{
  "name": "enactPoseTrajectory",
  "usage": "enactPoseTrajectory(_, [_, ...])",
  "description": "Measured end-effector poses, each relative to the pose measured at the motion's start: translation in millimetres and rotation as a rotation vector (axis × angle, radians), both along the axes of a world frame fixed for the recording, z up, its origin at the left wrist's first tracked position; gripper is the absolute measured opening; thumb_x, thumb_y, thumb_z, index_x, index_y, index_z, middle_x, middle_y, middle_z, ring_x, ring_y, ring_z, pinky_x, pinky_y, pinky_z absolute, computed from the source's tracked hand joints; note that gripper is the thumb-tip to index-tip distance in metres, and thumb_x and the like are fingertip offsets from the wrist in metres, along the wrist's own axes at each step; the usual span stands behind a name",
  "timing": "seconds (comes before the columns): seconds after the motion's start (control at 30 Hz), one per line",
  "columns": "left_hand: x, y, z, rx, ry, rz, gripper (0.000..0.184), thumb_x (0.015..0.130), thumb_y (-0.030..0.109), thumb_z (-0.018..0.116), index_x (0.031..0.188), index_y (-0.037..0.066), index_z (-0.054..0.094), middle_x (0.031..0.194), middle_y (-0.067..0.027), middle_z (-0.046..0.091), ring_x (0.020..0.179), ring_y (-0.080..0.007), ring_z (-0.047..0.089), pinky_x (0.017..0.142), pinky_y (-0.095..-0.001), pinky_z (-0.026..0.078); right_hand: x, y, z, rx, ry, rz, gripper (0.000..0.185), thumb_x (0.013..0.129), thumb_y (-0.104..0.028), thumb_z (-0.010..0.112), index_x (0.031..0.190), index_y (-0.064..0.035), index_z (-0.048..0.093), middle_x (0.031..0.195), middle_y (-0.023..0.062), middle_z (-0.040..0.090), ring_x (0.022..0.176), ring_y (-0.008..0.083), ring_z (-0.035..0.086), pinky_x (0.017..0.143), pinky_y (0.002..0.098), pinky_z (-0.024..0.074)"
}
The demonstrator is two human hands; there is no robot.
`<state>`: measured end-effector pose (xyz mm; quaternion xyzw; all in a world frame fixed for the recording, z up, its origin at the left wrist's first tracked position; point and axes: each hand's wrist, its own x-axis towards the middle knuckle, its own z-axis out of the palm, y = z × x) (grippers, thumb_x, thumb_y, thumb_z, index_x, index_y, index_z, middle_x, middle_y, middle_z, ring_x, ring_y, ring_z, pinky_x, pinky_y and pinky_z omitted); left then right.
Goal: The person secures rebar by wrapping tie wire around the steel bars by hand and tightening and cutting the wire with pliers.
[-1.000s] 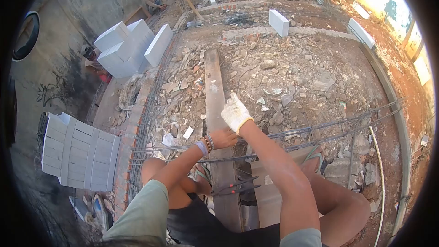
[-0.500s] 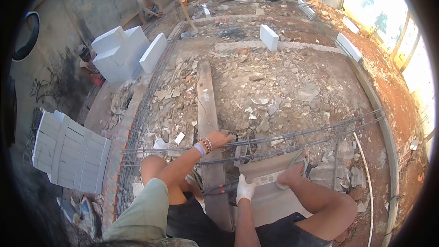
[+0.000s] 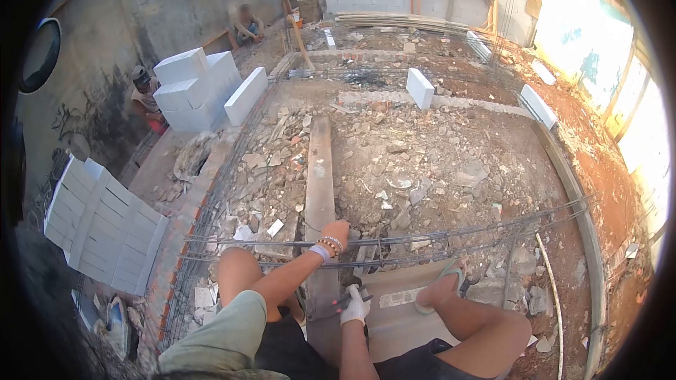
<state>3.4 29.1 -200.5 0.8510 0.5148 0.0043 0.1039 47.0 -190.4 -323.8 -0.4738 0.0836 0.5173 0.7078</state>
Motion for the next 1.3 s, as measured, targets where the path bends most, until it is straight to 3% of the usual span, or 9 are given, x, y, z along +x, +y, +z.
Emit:
enactPoseTrajectory(0.23, [7, 11, 12, -0.221, -0.11, 0.271, 0.038, 0.086, 0.011, 0.065, 0.121, -0.001, 0.056, 0.1, -0.0254, 0.07, 0.095, -0.0399, 0.07, 0.079, -0.0468, 0.059, 23, 9, 69, -0.064, 0.159, 0.124, 0.025, 0.093, -0.003, 0.062, 0.114, -0.0065, 0.051, 0.099, 0.008, 0.06, 0.088, 0.0225, 0.064, 0.081, 0.0458, 0.0599])
enactPoseTrajectory(0.43, [9, 20, -13, -0.181, -0.181, 0.371, 0.052, 0.084, 0.012, 0.068, 0.13, 0.002, 0.045, 0.112, -0.0288, 0.063, 0.104, -0.0427, 0.066, 0.082, -0.0483, 0.057, 18, 28, 154, 0.02, -0.323, 0.203, 0.019, 0.093, 0.001, 0.059, 0.106, -0.0074, 0.049, 0.1, 0.0096, 0.063, 0.088, 0.0208, 0.065, 0.074, 0.0357, 0.0574])
enactPoseTrajectory(0.57, [9, 20, -13, -0.209, -0.227, 0.408, 0.057, 0.08, 0.014, 0.072, 0.128, 0.004, 0.043, 0.112, -0.0277, 0.062, 0.106, -0.0431, 0.064, 0.085, -0.0485, 0.057, 10, 41, 142, 0.199, -0.569, 0.244, 0.014, 0.092, 0.001, 0.06, 0.099, -0.0072, 0.051, 0.1, 0.0093, 0.064, 0.092, 0.02, 0.065, 0.081, 0.0312, 0.0508])
enactPoseTrajectory(0.7, [3, 28, -21, -0.289, -0.258, 0.414, 0.059, 0.077, 0.013, 0.073, 0.127, 0.006, 0.042, 0.115, -0.0269, 0.061, 0.105, -0.0422, 0.065, 0.085, -0.0493, 0.056, -16, 38, 159, 0.129, -1.214, 0.243, 0.006, 0.092, 0.002, 0.058, 0.091, -0.0028, 0.055, 0.101, 0.0128, 0.064, 0.098, 0.0233, 0.063, 0.089, 0.0351, 0.048])
enactPoseTrajectory(0.8, [3, 24, -13, -0.247, -0.223, 0.351, 0.059, 0.079, 0.013, 0.071, 0.128, 0.005, 0.041, 0.113, -0.0273, 0.062, 0.105, -0.0422, 0.065, 0.085, -0.0481, 0.056, -29, 37, 160, 0.208, -1.314, 0.166, 0.005, 0.093, 0.002, 0.056, 0.094, -0.0024, 0.057, 0.104, 0.0145, 0.064, 0.101, 0.0244, 0.063, 0.091, 0.036, 0.0479])
enactPoseTrajectory(0.93, [-9, 33, -6, -0.279, -0.138, 0.177, 0.045, 0.082, 0.017, 0.069, 0.122, 0.003, 0.054, 0.104, -0.0264, 0.069, 0.099, -0.0388, 0.069, 0.082, -0.0467, 0.057, -20, 47, 153, 0.181, -1.089, 0.115, 0.011, 0.099, 0.001, 0.05, 0.108, -0.0038, 0.055, 0.11, 0.0107, 0.065, 0.096, 0.0177, 0.065, 0.086, 0.0298, 0.0514])
enactPoseTrajectory(1.0, [-17, 42, 4, -0.243, -0.061, 0.064, 0.037, 0.082, 0.019, 0.07, 0.114, 0.001, 0.063, 0.101, -0.0243, 0.071, 0.098, -0.0371, 0.07, 0.081, -0.0463, 0.058, -3, 58, 165, 0.146, -0.732, 0.086, 0.016, 0.098, 0.004, 0.048, 0.112, -0.0012, 0.054, 0.116, 0.0116, 0.064, 0.099, 0.0199, 0.065, 0.093, 0.0333, 0.053])
enactPoseTrajectory(1.17, [-43, 45, 91, -0.333, 0.302, -0.232, 0.023, 0.08, 0.017, 0.072, 0.097, 0.001, 0.074, 0.099, -0.0197, 0.073, 0.093, -0.0365, 0.071, 0.077, -0.0457, 0.058, 35, 104, 204, 0.273, -0.785, -0.169, 0.047, 0.093, 0.008, 0.048, 0.139, -0.0029, 0.047, 0.126, 0.0133, 0.058, 0.107, 0.0204, 0.063, 0.074, 0.0286, 0.0577])
enactPoseTrajectory(1.3, [-57, 48, 105, -0.274, 0.344, -0.289, 0.019, 0.081, 0.013, 0.07, 0.095, 0.002, 0.075, 0.097, -0.0171, 0.074, 0.09, -0.0343, 0.073, 0.074, -0.0445, 0.057, 36, 134, 249, 0.177, -0.877, -0.031, 0.05, 0.091, 0.011, 0.046, 0.14, -0.0013, 0.047, 0.136, 0.0104, 0.054, 0.119, 0.022, 0.057, 0.103, 0.0346, 0.0455])
